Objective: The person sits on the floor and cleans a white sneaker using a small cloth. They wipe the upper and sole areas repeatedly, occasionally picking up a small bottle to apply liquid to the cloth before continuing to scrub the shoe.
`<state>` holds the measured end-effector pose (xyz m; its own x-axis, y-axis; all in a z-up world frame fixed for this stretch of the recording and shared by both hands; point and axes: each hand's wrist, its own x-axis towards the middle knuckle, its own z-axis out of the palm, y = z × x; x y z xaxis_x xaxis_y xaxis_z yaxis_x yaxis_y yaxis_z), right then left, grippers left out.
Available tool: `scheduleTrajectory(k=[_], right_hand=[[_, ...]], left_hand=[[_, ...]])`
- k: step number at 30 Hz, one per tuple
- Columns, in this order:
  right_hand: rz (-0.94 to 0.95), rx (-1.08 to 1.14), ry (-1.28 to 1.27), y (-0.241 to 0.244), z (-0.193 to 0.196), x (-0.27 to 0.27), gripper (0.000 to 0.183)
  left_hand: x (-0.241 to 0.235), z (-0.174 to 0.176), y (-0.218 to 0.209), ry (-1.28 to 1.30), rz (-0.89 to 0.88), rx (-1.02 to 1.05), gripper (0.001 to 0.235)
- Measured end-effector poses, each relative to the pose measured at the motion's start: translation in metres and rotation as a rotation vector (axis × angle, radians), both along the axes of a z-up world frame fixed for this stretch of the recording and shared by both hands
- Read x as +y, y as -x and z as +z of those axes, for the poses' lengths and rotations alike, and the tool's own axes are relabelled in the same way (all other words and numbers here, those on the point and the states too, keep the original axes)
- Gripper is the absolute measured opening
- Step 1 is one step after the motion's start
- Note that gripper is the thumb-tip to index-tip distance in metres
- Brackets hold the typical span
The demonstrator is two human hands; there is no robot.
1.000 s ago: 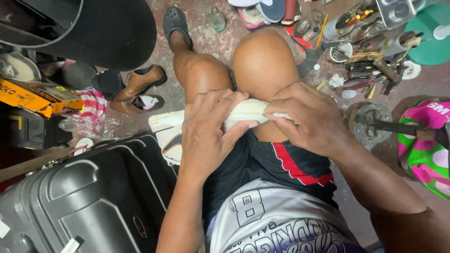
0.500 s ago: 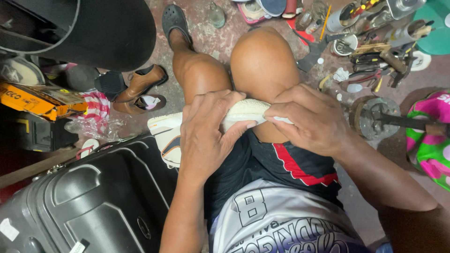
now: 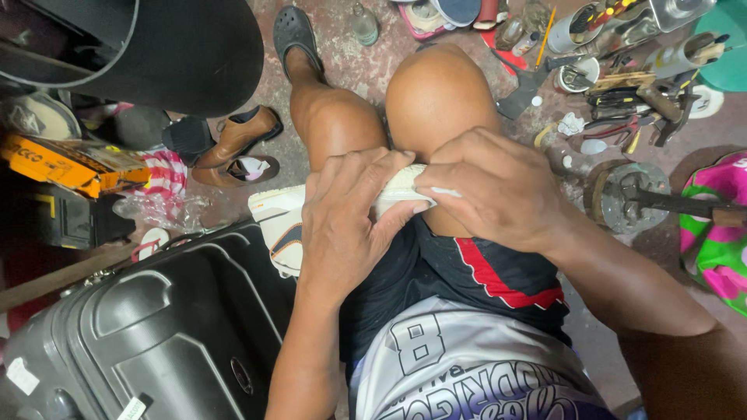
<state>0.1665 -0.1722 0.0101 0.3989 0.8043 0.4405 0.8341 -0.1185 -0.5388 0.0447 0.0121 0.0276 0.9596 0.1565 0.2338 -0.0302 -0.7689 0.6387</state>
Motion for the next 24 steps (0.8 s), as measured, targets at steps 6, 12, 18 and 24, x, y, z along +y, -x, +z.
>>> scheduleTrajectory(k=[6,12,18,24], right_hand=[[-0.164,0.588,-0.304,-0.007,0.001,-0.028,0.007],[-0.088,0.709,-0.354,0.002,0.005,-0.047,0.010],[-0.040,0.698,-0.419,0.009,0.025,-0.055,0.012],[-0.067,0.611,-0.240,-0.002,0.021,-0.065,0.012]], left_hand=[[0.009,0.012,0.004,0.113,0.003,-0.038,0.046],[0.002,0.037,0.013,0.247,-0.015,-0.046,0.046],[-0.014,0.051,0.013,0.388,-0.056,-0.054,0.042],[-0.036,0.028,0.004,0.564,-0.018,0.031,0.038]])
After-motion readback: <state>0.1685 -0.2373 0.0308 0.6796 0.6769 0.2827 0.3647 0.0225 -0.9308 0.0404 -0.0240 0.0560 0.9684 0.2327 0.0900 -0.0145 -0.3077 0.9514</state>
